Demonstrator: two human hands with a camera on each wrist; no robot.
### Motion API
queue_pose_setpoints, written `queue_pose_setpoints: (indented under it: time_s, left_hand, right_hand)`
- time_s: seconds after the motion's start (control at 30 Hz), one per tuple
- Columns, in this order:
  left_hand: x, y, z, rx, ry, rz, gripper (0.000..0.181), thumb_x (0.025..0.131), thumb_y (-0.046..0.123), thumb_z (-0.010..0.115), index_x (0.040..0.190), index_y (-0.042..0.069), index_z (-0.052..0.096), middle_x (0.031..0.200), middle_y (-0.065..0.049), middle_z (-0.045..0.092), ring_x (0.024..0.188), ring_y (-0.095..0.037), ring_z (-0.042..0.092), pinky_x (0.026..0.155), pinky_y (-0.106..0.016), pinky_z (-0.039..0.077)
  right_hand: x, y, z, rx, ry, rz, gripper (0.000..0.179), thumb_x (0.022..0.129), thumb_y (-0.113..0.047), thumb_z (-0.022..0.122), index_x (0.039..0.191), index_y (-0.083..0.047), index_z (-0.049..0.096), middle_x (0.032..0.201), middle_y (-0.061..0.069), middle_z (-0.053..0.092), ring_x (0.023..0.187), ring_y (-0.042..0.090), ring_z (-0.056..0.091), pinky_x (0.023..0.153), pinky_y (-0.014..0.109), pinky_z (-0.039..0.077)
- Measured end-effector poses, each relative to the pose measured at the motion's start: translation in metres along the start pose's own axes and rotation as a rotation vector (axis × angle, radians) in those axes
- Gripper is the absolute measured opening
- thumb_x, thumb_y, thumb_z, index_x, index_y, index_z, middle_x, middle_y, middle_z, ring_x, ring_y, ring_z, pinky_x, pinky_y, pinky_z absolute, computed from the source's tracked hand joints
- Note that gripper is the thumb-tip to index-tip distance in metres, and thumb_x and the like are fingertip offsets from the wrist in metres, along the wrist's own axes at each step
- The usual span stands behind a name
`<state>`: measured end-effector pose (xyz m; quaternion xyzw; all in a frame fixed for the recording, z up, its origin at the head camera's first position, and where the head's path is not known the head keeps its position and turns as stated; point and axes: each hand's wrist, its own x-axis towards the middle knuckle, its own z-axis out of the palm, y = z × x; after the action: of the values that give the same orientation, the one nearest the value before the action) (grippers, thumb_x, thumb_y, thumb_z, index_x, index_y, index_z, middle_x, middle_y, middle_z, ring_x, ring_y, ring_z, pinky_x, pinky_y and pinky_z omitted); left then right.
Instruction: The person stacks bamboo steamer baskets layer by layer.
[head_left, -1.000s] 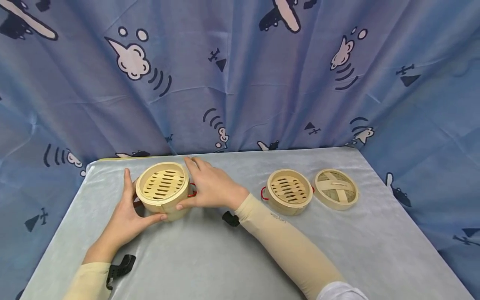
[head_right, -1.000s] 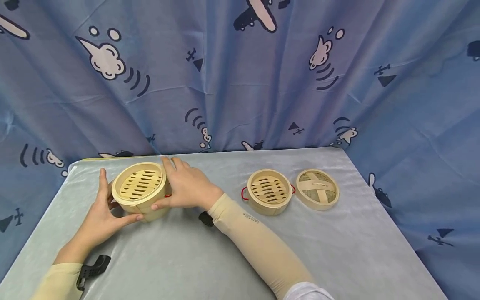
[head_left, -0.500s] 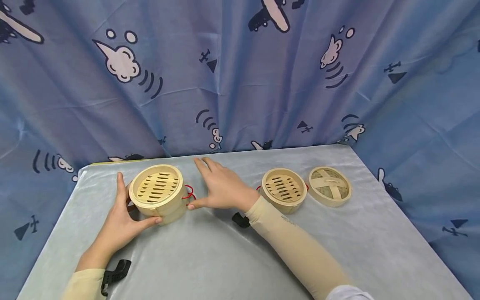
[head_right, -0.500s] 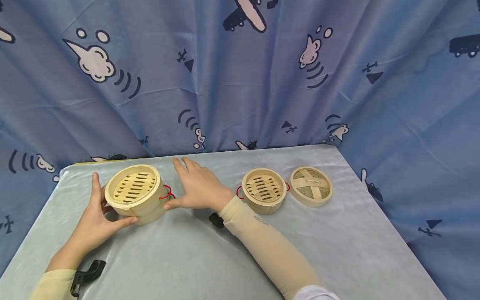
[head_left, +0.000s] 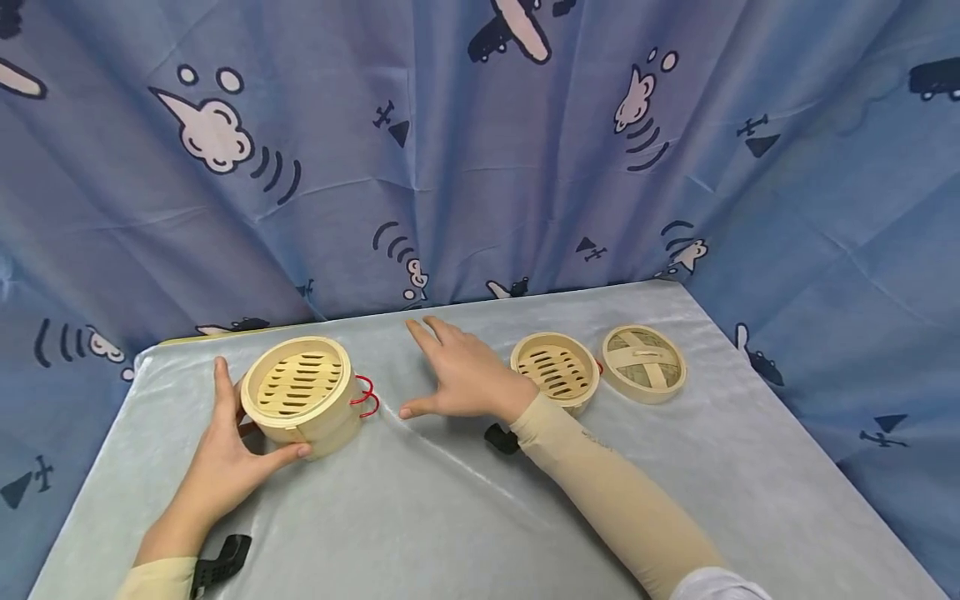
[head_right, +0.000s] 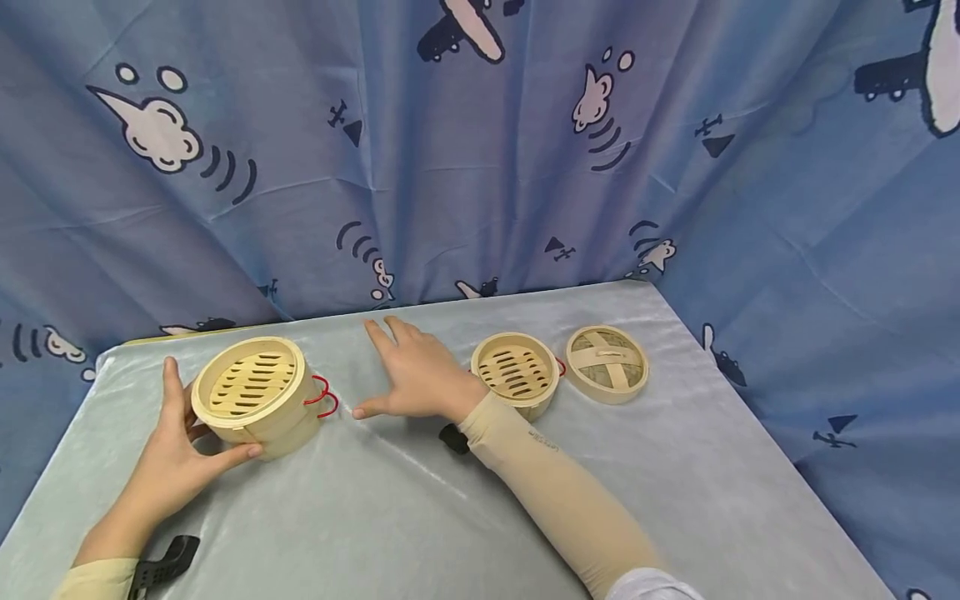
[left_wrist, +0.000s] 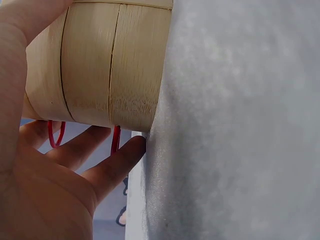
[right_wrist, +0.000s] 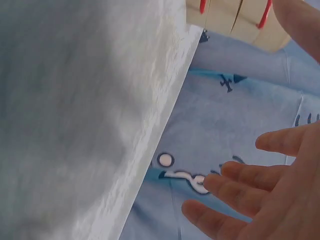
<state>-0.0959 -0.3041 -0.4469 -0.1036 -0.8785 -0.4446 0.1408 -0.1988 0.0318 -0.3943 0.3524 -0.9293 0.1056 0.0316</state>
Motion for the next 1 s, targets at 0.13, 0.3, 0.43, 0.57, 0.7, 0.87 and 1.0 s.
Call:
queue_pose_setpoints:
  time_s: [0.13, 0.3, 0.43, 0.57, 0.7, 0.87, 1.0]
  left_hand:
    - [0.000, 0.001, 0.001, -0.002, -0.005, 0.004, 0.153, 0.061, 0.025, 0.098, 0.154, 0.030, -0.024, 0.160, 0.009, 0.029, 0.122, 0.006, 0.044, 0.091, -0.003, 0.034]
    - [0.002, 0.000, 0.001, -0.013, -0.001, 0.015, 0.154, 0.061, 0.022, 0.098, 0.154, 0.030, -0.024, 0.159, 0.008, 0.032, 0.121, 0.005, 0.045, 0.092, -0.003, 0.034]
    - [0.002, -0.001, 0.001, -0.017, 0.006, 0.026, 0.154, 0.060, 0.020, 0.098, 0.154, 0.029, -0.024, 0.158, 0.007, 0.033, 0.120, 0.005, 0.046, 0.093, -0.004, 0.034]
    - [0.001, 0.000, 0.001, -0.014, 0.005, 0.022, 0.154, 0.061, 0.021, 0.098, 0.154, 0.029, -0.024, 0.158, 0.007, 0.033, 0.121, 0.005, 0.046, 0.093, -0.003, 0.034]
    - [0.000, 0.001, 0.001, 0.006, 0.005, 0.010, 0.153, 0.062, 0.024, 0.097, 0.154, 0.030, -0.024, 0.159, 0.009, 0.030, 0.120, 0.006, 0.044, 0.091, -0.003, 0.034]
    - [0.000, 0.002, 0.000, 0.006, 0.002, 0.012, 0.152, 0.063, 0.024, 0.097, 0.154, 0.030, -0.025, 0.159, 0.009, 0.030, 0.120, 0.006, 0.045, 0.092, -0.003, 0.034]
    - [0.000, 0.003, 0.001, -0.001, 0.001, 0.019, 0.152, 0.063, 0.023, 0.097, 0.154, 0.029, -0.025, 0.159, 0.008, 0.030, 0.121, 0.005, 0.045, 0.092, -0.003, 0.034]
  right_hand:
    - [-0.009, 0.010, -0.005, 0.010, 0.011, 0.022, 0.126, 0.069, -0.084, 0.065, 0.160, -0.013, 0.016, 0.157, 0.020, 0.029, 0.139, 0.035, 0.037, 0.107, 0.052, 0.039]
    - [-0.018, 0.021, -0.009, 0.004, 0.031, 0.049, 0.124, 0.069, -0.082, 0.067, 0.160, -0.012, 0.020, 0.157, 0.020, 0.029, 0.139, 0.036, 0.037, 0.108, 0.052, 0.038]
    - [-0.024, 0.031, -0.011, -0.019, 0.032, 0.057, 0.123, 0.069, -0.084, 0.064, 0.160, -0.014, 0.019, 0.157, 0.020, 0.029, 0.138, 0.038, 0.037, 0.107, 0.054, 0.038]
    - [-0.032, 0.039, -0.013, -0.029, 0.019, 0.063, 0.123, 0.069, -0.088, 0.058, 0.160, -0.015, 0.020, 0.157, 0.021, 0.028, 0.138, 0.040, 0.037, 0.109, 0.055, 0.036]
    - [-0.039, 0.046, -0.016, -0.028, 0.008, 0.079, 0.122, 0.070, -0.088, 0.057, 0.160, -0.015, 0.021, 0.157, 0.020, 0.028, 0.137, 0.040, 0.038, 0.110, 0.055, 0.035]
    - [-0.049, 0.053, -0.017, -0.041, -0.007, 0.094, 0.119, 0.071, -0.086, 0.059, 0.159, -0.015, 0.022, 0.157, 0.020, 0.029, 0.138, 0.040, 0.037, 0.110, 0.056, 0.034]
    - [-0.056, 0.059, -0.018, -0.054, -0.014, 0.109, 0.116, 0.073, -0.085, 0.059, 0.159, -0.016, 0.024, 0.157, 0.020, 0.029, 0.140, 0.040, 0.034, 0.111, 0.058, 0.031]
